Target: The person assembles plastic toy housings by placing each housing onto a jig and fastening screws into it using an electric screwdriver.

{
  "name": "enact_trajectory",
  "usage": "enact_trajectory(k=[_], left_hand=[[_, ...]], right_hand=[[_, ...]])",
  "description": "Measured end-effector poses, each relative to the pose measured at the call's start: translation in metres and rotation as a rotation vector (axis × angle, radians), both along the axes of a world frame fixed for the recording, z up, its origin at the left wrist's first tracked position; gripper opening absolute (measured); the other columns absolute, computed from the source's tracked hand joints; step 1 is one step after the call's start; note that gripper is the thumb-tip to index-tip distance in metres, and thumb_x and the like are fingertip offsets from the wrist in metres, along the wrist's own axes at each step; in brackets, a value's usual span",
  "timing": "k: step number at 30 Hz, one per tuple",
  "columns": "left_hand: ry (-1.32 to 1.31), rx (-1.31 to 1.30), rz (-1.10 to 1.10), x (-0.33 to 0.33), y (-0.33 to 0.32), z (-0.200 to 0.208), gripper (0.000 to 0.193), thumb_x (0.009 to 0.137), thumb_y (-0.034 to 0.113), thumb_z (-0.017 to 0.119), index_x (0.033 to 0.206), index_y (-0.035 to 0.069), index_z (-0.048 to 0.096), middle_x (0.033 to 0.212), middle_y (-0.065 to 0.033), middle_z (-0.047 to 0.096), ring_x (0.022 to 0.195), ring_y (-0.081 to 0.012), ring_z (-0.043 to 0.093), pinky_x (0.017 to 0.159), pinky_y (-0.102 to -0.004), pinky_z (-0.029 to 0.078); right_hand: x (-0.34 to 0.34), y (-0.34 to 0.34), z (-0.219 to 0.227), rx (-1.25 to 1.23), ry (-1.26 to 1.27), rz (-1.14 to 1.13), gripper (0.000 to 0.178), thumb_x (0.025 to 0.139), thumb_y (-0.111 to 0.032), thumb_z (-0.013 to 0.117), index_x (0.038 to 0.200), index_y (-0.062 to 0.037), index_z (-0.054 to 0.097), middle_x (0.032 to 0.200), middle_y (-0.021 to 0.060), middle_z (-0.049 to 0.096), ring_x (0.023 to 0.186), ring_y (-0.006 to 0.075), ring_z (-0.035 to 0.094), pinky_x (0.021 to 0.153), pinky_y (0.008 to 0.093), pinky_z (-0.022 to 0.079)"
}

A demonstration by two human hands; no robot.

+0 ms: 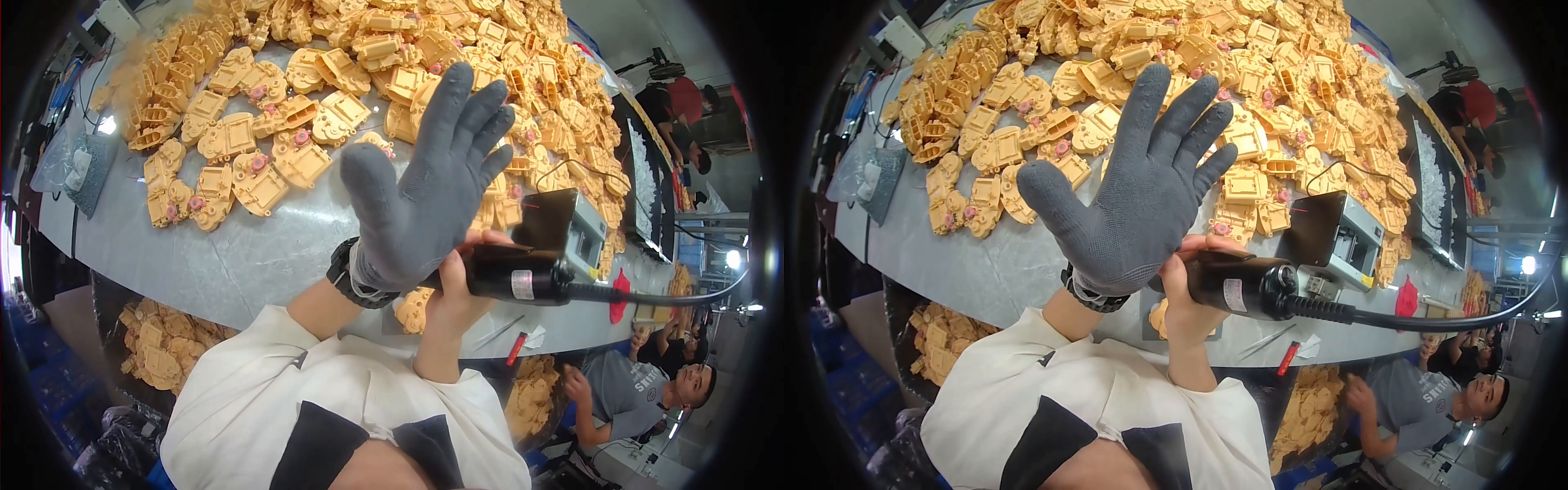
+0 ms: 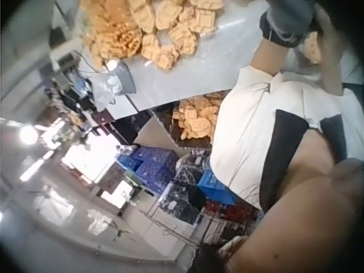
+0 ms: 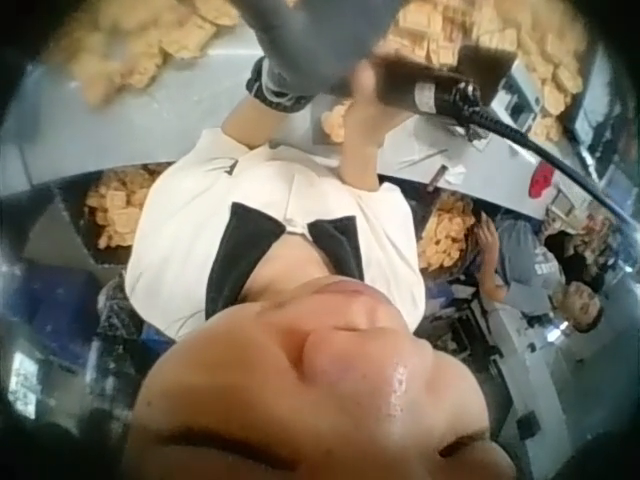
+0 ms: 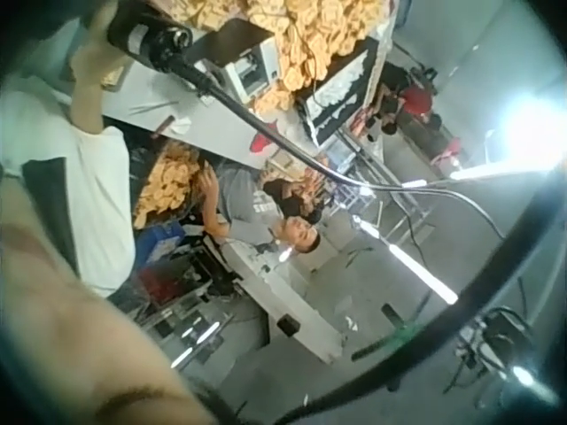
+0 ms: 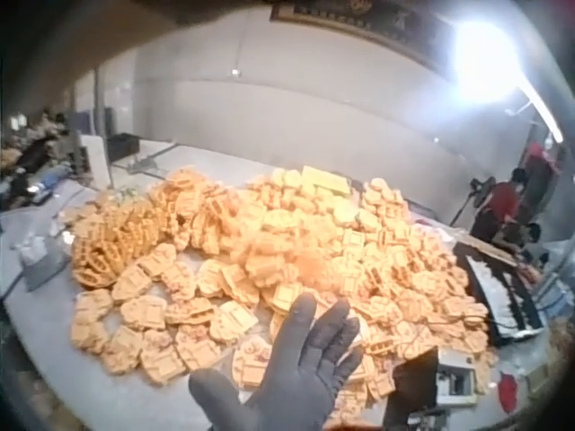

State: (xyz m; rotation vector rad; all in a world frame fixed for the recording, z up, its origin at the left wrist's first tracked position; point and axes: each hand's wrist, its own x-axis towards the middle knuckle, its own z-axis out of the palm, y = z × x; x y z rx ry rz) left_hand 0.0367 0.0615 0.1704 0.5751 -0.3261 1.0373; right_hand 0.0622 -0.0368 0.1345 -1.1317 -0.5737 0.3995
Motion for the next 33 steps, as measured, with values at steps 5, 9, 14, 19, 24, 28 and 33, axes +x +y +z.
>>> enact_trajectory(k=[5,9,14,19,24,28,33], left_hand=[[-0.031,-0.116,-0.077,0.0,-0.003,0.006,0.108,0.064,0.086,0.017,0.141,0.013,0.003,0.143,-0.0122,0.014,0.131,-0.0254,0.015,0.106,-0.0419,0.007],[-0.051,-0.231,-0.153,-0.003,0.006,0.009,0.107,0.066,0.085,0.018,0.141,0.009,0.005,0.142,-0.0181,0.014,0.131,-0.0307,0.015,0.106,-0.0464,0.01],[0.124,-0.231,-0.08,0.001,0.014,0.005,0.097,0.075,0.077,0.025,0.137,0.002,0.016,0.135,-0.02,0.026,0.125,-0.0316,0.028,0.103,-0.0454,0.022],[0.243,-0.454,0.156,0.009,0.022,0.001,0.083,0.078,0.072,0.032,0.122,0.002,0.039,0.117,-0.0169,0.048,0.109,-0.0282,0.046,0.095,-0.0408,0.034],[0.348,-0.467,0.372,0.017,0.019,-0.006,0.077,0.081,0.068,0.034,0.119,0.002,0.041,0.109,-0.0155,0.049,0.102,-0.0262,0.048,0.09,-0.0388,0.036],[0.342,-0.528,0.257,0.018,0.015,-0.005,0.077,0.081,0.067,0.034,0.12,0.001,0.038,0.111,-0.0161,0.048,0.104,-0.0278,0.047,0.09,-0.042,0.037],[0.271,-0.487,0.031,0.013,0.015,-0.002,0.089,0.079,0.07,0.033,0.134,0.001,0.018,0.129,-0.0228,0.027,0.122,-0.0411,0.029,0.095,-0.0559,0.029]], right_hand=[[0.009,-0.001,0.0,0.081,-0.099,0.104,0.044,0.069,0.013,0.058,0.104,-0.0038,0.038,0.084,0.0127,0.053,0.065,0.0135,0.051,0.061,0.025,0.046],[0.004,-0.006,0.004,0.069,-0.161,0.266,0.043,0.069,0.013,0.058,0.103,-0.0042,0.038,0.081,0.0118,0.053,0.067,0.013,0.052,0.061,0.0241,0.046],[0.004,-0.002,-0.003,0.002,-0.138,0.258,0.04,0.069,0.012,0.06,0.101,-0.0024,0.042,0.081,0.0099,0.054,0.067,0.0108,0.053,0.061,0.022,0.046],[0.005,-0.008,-0.006,-0.092,-0.266,0.028,0.045,0.067,0.013,0.063,0.104,-0.0015,0.042,0.102,0.0167,0.053,0.067,0.0116,0.054,0.058,0.0219,0.046],[-0.008,-0.009,-0.009,-0.076,-0.25,0.108,0.046,0.067,0.014,0.062,0.105,-0.0009,0.041,0.102,0.0191,0.053,0.064,0.0124,0.055,0.058,0.0228,0.047],[0.001,-0.009,-0.01,-0.024,-0.137,0.103,0.044,0.068,0.013,0.061,0.105,-0.0004,0.042,0.089,0.0133,0.056,0.069,0.0124,0.055,0.064,0.0234,0.047],[0.014,-0.009,0.007,-0.055,0.209,0.39,0.042,0.068,0.012,0.061,0.104,-0.001,0.044,0.081,0.0102,0.057,0.072,0.0136,0.056,0.057,0.0238,0.049]])
